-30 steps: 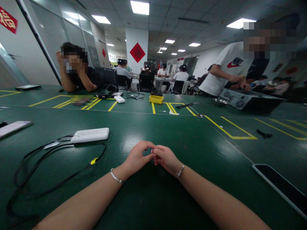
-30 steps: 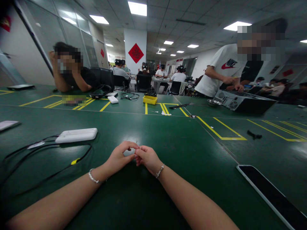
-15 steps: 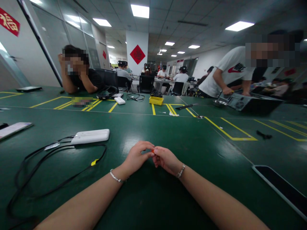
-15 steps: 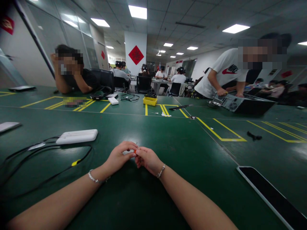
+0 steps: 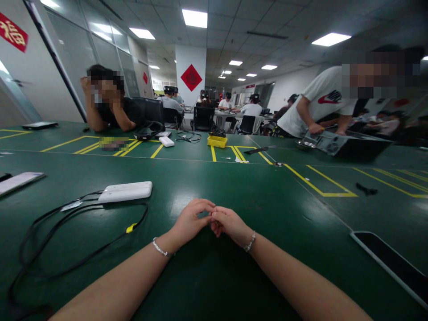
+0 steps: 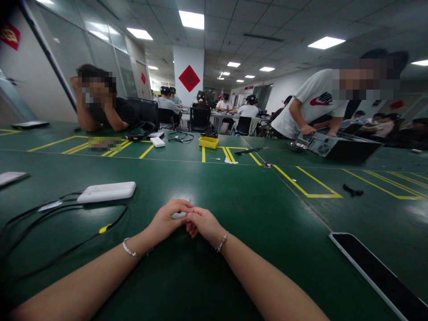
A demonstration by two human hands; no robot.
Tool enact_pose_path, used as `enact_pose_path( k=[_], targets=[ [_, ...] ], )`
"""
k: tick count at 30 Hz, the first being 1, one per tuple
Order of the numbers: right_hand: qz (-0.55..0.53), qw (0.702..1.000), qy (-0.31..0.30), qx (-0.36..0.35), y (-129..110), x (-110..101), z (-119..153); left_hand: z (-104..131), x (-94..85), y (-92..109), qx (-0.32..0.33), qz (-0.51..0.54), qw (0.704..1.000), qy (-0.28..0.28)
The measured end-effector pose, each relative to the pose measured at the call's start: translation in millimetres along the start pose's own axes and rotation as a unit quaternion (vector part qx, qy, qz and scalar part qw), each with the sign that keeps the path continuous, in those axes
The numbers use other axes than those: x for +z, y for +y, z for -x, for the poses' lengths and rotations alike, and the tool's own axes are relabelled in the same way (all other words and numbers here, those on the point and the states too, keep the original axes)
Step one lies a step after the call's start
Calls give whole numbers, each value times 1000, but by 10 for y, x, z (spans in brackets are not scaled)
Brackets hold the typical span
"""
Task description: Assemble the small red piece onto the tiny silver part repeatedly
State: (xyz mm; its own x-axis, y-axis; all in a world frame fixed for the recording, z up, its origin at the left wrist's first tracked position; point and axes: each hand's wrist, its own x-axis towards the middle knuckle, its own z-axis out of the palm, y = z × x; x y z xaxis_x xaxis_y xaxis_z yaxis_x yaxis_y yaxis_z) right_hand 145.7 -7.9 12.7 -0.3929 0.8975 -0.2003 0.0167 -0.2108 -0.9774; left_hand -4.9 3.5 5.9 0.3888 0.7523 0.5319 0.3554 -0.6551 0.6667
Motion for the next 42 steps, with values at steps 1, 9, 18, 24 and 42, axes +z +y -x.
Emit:
enact_pose_path(
  k=[1,9,18,24,42],
  targets=[
    [5,1000,7,1,5,4,-1,1,3,3,3,-2,1000,-2],
    [164,983,59,-53,-111,-164,42,21,7,-3,-44,-22,999,-16],
    [625,676,377,105,-243,-1444,259,5,-26,-40,-65,-28,997,-28],
    [541,674,459,207,-61,-1931,383,1,0,-106,-83,-49,994,-49],
    [660,624,418,28,-182,-1343,255,8,6,-109,-81,-67,993,-58]
  ],
)
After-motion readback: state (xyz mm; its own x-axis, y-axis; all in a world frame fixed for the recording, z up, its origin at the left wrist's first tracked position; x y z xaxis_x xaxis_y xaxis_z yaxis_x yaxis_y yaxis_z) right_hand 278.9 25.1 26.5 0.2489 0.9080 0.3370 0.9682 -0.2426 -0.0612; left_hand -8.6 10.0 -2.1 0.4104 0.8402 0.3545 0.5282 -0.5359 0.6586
